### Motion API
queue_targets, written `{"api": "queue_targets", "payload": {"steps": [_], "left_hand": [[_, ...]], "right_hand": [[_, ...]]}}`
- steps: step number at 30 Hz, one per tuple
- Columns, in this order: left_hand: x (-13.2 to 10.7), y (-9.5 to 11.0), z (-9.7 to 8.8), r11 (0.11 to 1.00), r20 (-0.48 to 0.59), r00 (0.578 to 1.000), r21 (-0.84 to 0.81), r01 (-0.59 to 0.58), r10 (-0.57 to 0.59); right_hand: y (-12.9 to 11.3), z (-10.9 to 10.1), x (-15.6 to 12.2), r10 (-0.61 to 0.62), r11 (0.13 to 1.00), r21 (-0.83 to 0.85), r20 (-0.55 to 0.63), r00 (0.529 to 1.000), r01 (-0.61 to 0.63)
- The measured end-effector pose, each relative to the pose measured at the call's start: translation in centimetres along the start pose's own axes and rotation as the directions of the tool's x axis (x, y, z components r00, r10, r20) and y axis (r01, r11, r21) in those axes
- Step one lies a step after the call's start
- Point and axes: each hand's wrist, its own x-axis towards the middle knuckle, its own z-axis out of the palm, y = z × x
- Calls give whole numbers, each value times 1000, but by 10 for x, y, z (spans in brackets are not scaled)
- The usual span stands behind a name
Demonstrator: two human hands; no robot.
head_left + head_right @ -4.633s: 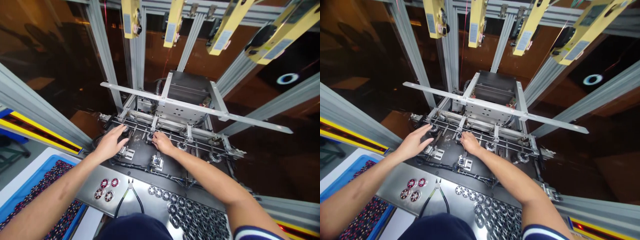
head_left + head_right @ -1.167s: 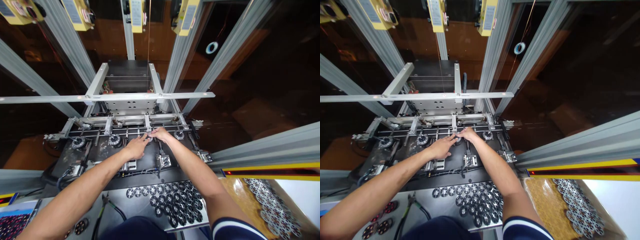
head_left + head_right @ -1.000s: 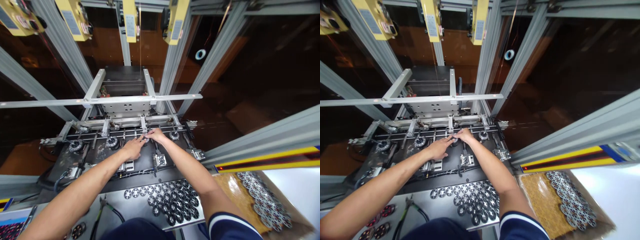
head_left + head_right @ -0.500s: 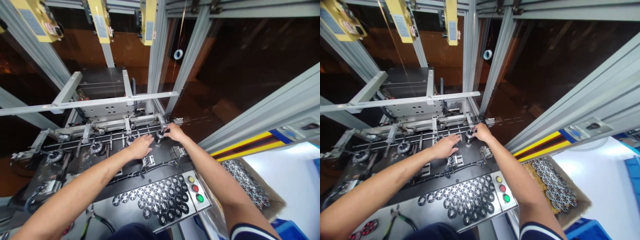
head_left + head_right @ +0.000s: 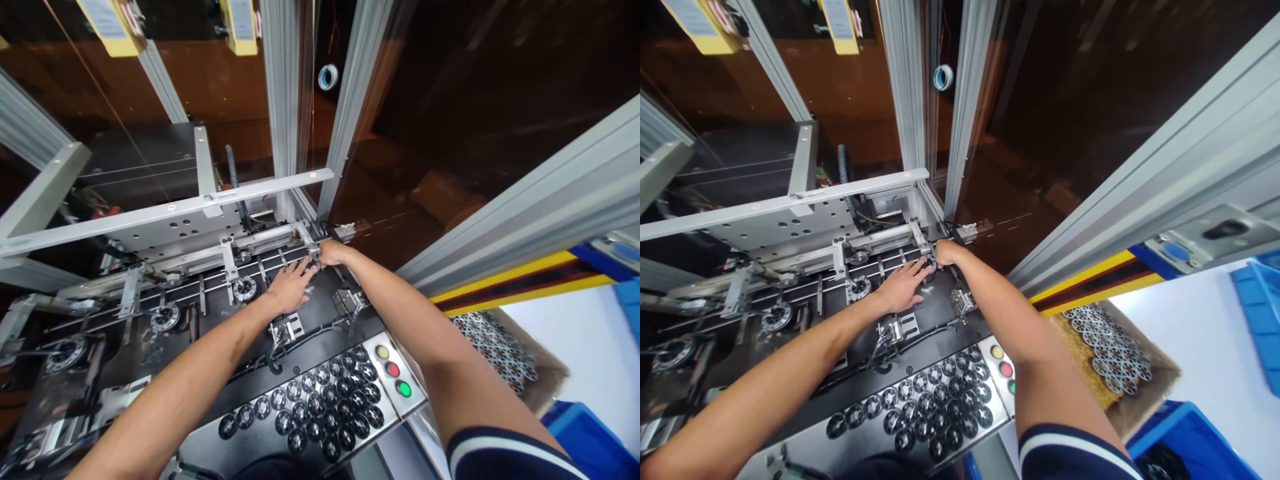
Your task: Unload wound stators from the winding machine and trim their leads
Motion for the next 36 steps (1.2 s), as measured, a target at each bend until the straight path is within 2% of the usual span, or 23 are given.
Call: {"api": "queue_targets", "payload": {"steps": [3, 6, 12, 16, 29, 36], "left_hand": [[0, -1, -2, 1000, 20, 1000, -3, 9, -9], [-1, -2, -3, 1000, 32, 999, -14, 8, -8], [-2, 0, -4, 999, 37, 999, -32, 22, -21], [-3, 2, -5, 999, 41, 999, -32, 31, -29], [-4, 3, -6, 999, 57, 997, -12, 53, -52], [-3, 5, -5, 998, 89, 994, 9, 63, -64]], "right_hand": [[-1, -3, 7, 55, 997, 64, -50, 997, -52], [4, -9, -1, 112, 985, 137, -72, 991, -101], [16, -4, -36, 166, 940, 301, 8, 986, -161], [16, -1, -43, 176, 918, 356, 25, 984, -173], [17, 3, -38, 143, 917, 373, 25, 989, -142], [17, -1, -28, 66, 954, 299, -102, 993, -32]]}}
